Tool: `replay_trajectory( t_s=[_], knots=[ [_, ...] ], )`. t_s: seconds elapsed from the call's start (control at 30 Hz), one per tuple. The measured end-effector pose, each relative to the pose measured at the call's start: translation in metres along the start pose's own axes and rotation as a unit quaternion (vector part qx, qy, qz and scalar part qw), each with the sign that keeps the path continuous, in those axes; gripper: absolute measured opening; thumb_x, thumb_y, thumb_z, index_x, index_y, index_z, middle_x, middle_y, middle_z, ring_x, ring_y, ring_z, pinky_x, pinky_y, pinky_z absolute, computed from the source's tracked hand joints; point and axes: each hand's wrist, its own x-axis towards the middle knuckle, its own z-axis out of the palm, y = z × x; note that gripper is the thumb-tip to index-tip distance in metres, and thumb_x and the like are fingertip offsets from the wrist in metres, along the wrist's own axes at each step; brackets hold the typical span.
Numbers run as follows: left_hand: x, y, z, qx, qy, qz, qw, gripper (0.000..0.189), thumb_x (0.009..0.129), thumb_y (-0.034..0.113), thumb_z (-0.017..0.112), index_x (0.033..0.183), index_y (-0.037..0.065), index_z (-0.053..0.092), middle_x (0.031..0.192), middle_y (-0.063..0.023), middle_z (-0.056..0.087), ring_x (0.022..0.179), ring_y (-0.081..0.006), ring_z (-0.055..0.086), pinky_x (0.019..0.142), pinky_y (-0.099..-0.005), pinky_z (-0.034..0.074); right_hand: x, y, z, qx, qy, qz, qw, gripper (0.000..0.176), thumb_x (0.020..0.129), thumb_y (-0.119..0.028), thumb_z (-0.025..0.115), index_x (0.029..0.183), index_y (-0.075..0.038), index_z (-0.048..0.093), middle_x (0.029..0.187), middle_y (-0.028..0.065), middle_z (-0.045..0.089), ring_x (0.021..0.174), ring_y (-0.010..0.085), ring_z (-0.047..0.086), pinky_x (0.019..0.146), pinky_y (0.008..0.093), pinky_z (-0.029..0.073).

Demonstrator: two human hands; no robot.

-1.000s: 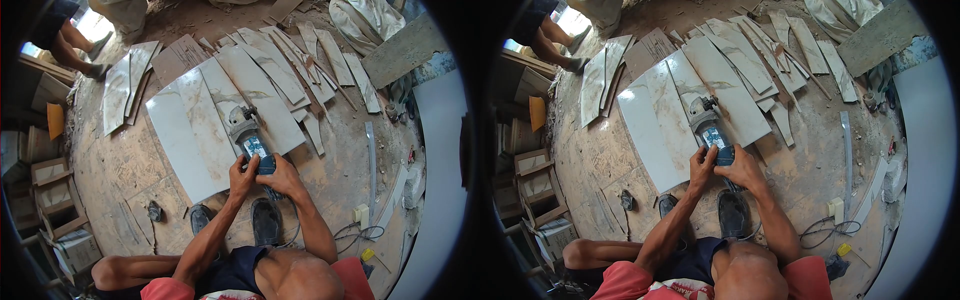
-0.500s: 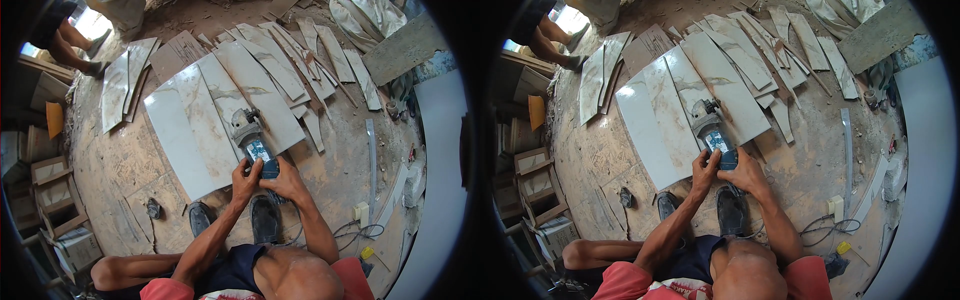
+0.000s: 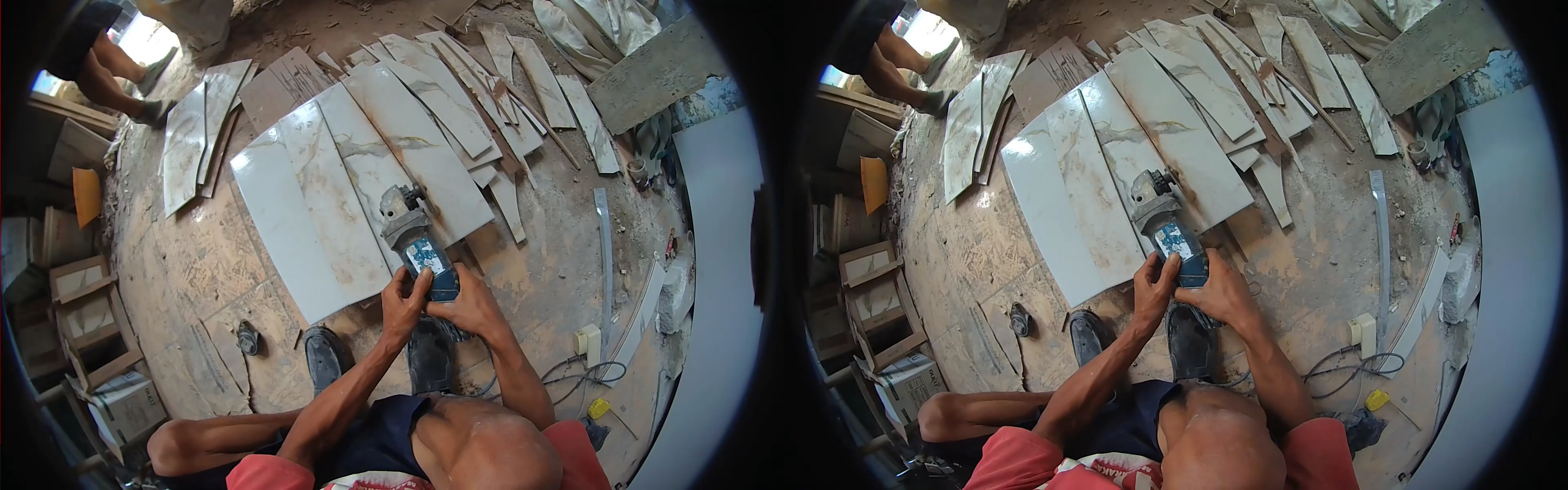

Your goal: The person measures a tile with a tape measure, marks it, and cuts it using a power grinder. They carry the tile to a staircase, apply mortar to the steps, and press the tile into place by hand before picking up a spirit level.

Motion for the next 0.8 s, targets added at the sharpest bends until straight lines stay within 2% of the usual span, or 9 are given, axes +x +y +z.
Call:
replay_trajectory(
  t_s=[0.33, 0.4, 0.8],
  knots=[
    [-0.007, -0.003, 0.001, 0.018, 0.002, -0.008, 1.0, 0.037, 0.084, 0.027, 0.06, 0.103, -0.004, 0.055, 0.086, -0.0074, 0.061, 0.076, -0.01, 0.055, 0.066, -0.0233, 0.045, -0.007, 0.003, -0.001, -0.002, -0.013, 0.019, 1.0, 0.059, 0.054, -0.026, 0.071, 0.101, 0.003, 0.05, 0.085, 0.018, 0.06, 0.077, 0.0267, 0.061, 0.069, 0.0335, 0.048],
    [-0.008, -0.004, 0.001, 0.011, -0.004, -0.011, 1.0, 0.037, 0.084, 0.027, 0.061, 0.104, -0.004, 0.055, 0.087, -0.0081, 0.061, 0.077, -0.0104, 0.056, 0.068, -0.0236, 0.046, -0.009, 0.003, -0.001, 0.003, -0.015, 0.017, 1.0, 0.062, 0.055, -0.029, 0.072, 0.102, 0.005, 0.049, 0.087, 0.0213, 0.06, 0.079, 0.0318, 0.062, 0.069, 0.0364, 0.049],
    [-0.016, -0.01, 0.005, -0.009, 0.0, -0.021, 1.0, 0.041, 0.083, 0.027, 0.062, 0.108, -0.004, 0.053, 0.091, -0.0102, 0.062, 0.08, -0.0124, 0.057, 0.069, -0.0246, 0.047, -0.017, 0.011, 0.0, 0.028, -0.009, 0.007, 1.0, 0.056, 0.056, -0.026, 0.071, 0.1, 0.002, 0.051, 0.086, 0.0183, 0.062, 0.08, 0.0288, 0.062, 0.07, 0.0352, 0.048]
  ],
)
